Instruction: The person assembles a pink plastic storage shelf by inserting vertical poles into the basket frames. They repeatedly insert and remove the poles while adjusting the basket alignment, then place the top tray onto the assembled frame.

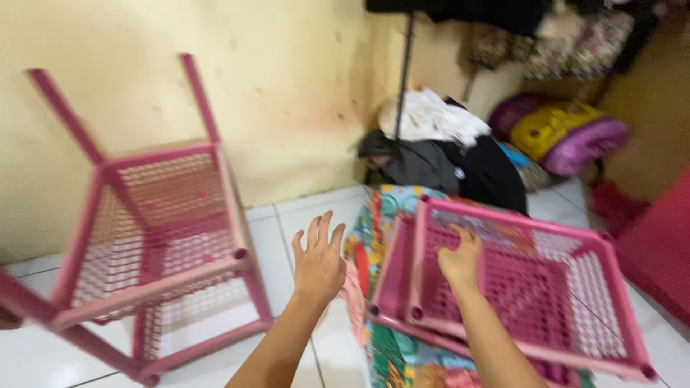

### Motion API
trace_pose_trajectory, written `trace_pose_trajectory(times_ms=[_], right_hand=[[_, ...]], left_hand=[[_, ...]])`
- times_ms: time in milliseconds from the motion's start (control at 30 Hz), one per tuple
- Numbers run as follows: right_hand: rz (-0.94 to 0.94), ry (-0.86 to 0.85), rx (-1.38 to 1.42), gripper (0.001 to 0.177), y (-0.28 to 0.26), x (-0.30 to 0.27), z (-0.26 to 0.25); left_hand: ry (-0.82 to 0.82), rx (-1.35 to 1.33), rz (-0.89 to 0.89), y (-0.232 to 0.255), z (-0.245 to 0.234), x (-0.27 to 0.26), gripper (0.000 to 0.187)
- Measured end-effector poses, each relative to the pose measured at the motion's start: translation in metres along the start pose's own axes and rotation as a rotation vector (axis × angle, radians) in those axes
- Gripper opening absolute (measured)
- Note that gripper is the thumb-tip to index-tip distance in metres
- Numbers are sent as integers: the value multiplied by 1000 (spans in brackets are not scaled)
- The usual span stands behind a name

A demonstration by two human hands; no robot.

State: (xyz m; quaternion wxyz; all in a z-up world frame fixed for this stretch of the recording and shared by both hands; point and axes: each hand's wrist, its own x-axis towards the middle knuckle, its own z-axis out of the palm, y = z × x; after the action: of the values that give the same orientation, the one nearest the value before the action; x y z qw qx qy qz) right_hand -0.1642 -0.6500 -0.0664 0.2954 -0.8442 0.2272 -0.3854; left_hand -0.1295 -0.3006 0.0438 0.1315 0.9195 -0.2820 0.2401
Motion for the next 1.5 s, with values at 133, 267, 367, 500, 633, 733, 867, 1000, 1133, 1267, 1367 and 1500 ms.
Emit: trace_pose_trajectory(times_ms=[133, 267, 367, 500, 633, 733, 867, 1000, 1133, 1267, 1367, 1500], right_hand=[[-177, -62, 140, 61, -81, 7, 50], [-255, -141, 301, 58, -173, -13, 113], [-136, -345, 377, 44, -230, -44, 147], [-13, -468, 552, 39, -301, -74, 182], [-55, -547, 491, 51, -349, -107, 184], [-307, -470, 415, 61, -375, -137, 176], [-224, -660, 362, 60, -397, -169, 175], [-524, -610, 128, 24, -402, -178, 176], [-525, -539, -21, 29, -397, -173, 168], [-251, -487, -147, 38, -389, -157, 160], [-75, -414, -255, 46, -381, -145, 158], [-89, -339, 93, 43, -377, -152, 158]], left_hand=[[216, 352, -94, -74, -30, -18, 88], [440, 23, -318, -133, -49, -45, 93], [380, -133, -639, -165, -47, -48, 119], [-203, -140, -671, -199, -43, -54, 93], [-34, -355, -469, -216, -43, -73, 74], [373, -206, -438, -244, -51, -95, 72], [886, -128, -526, -306, -73, -131, 78], [1066, -127, -872, -352, -96, -152, 103], [737, -259, -965, -362, -106, -165, 74], [563, -372, -727, -339, -97, -175, 77], [489, -435, -469, -311, -88, -187, 89], [254, -616, -234, -275, -76, -186, 88]])
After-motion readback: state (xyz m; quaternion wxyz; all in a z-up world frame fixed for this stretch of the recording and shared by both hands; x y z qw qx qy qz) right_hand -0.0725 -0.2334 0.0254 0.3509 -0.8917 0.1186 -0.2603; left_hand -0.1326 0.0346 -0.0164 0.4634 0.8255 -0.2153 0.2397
